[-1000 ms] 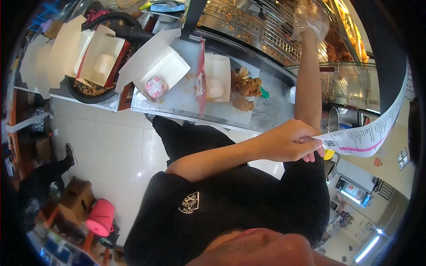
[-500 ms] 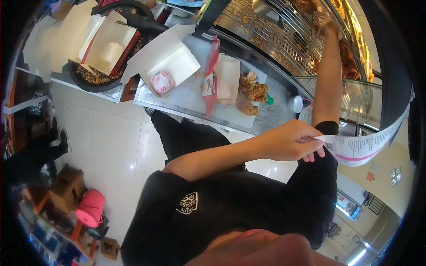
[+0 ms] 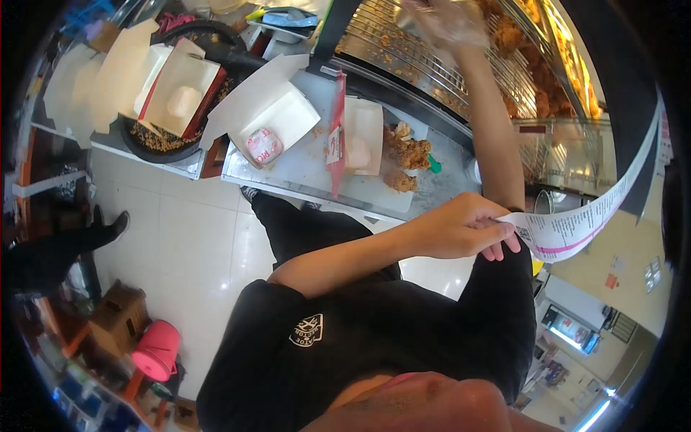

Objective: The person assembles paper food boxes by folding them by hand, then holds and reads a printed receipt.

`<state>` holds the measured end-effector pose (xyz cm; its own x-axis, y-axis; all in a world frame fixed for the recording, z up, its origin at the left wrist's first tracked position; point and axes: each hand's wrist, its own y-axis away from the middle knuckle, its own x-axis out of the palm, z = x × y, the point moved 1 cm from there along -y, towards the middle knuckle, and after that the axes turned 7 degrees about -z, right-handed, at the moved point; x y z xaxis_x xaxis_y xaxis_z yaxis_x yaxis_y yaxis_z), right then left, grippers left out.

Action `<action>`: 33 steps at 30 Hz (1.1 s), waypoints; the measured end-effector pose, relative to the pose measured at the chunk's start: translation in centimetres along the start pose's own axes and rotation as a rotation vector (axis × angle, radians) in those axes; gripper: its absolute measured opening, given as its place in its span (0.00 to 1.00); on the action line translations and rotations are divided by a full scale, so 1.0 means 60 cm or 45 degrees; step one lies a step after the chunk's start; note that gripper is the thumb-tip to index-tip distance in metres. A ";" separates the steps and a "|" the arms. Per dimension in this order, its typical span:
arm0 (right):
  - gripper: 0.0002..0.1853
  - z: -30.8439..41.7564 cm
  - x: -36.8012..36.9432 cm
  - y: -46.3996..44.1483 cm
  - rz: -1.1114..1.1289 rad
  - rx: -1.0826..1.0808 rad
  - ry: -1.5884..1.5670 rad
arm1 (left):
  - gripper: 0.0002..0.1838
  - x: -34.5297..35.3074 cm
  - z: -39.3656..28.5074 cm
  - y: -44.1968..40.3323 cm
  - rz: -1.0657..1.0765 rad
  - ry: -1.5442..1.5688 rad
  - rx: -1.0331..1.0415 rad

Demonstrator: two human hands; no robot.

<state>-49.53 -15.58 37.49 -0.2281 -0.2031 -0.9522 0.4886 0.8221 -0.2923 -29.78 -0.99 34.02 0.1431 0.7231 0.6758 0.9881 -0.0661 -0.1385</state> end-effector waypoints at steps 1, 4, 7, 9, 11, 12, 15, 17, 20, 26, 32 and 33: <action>0.30 -0.002 0.018 -0.009 -0.210 -0.148 -0.095 | 0.17 0.003 0.003 -0.001 -0.004 0.009 -0.004; 0.30 0.000 0.022 -0.039 -0.191 -0.106 -0.260 | 0.17 0.011 0.003 0.001 0.038 -0.078 -0.016; 0.29 -0.008 0.025 -0.051 -0.154 -0.139 -0.427 | 0.17 0.010 0.006 0.004 0.010 -0.005 0.019; 0.28 -0.020 0.043 -0.048 -0.224 -0.187 -0.379 | 0.17 0.012 0.006 0.006 0.001 -0.001 0.029; 0.27 -0.017 0.057 -0.043 -0.300 -0.174 -0.164 | 0.17 0.012 0.004 0.007 -0.007 -0.014 0.041; 0.27 -0.020 0.059 -0.040 -0.338 -0.094 -0.135 | 0.17 0.012 0.005 0.008 -0.010 -0.025 0.041; 0.29 -0.036 0.056 -0.014 -0.528 0.074 -0.142 | 0.17 0.014 0.005 0.008 -0.043 -0.007 0.043; 0.35 -0.052 0.029 0.036 -0.437 0.147 -0.728 | 0.17 0.020 0.014 0.007 -0.048 0.034 0.043; 0.29 -0.113 0.095 0.132 -0.714 0.325 -0.208 | 0.17 0.026 0.021 0.002 0.003 0.045 0.052; 0.25 -0.109 0.102 0.386 0.066 0.951 -1.641 | 0.18 0.034 0.010 -0.004 0.087 0.006 -0.011; 0.24 -0.078 0.156 0.494 0.373 1.271 -1.480 | 0.18 0.046 0.032 -0.016 0.102 0.015 -0.071; 0.24 -0.074 0.166 0.499 0.369 1.216 -1.403 | 0.18 0.046 0.037 -0.017 0.103 0.008 -0.077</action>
<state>-40.90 9.37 19.64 0.4950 -0.7468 -0.4442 0.8583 0.3407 0.3836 -30.52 2.61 34.46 0.2230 0.7092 0.6688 0.9748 -0.1660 -0.1489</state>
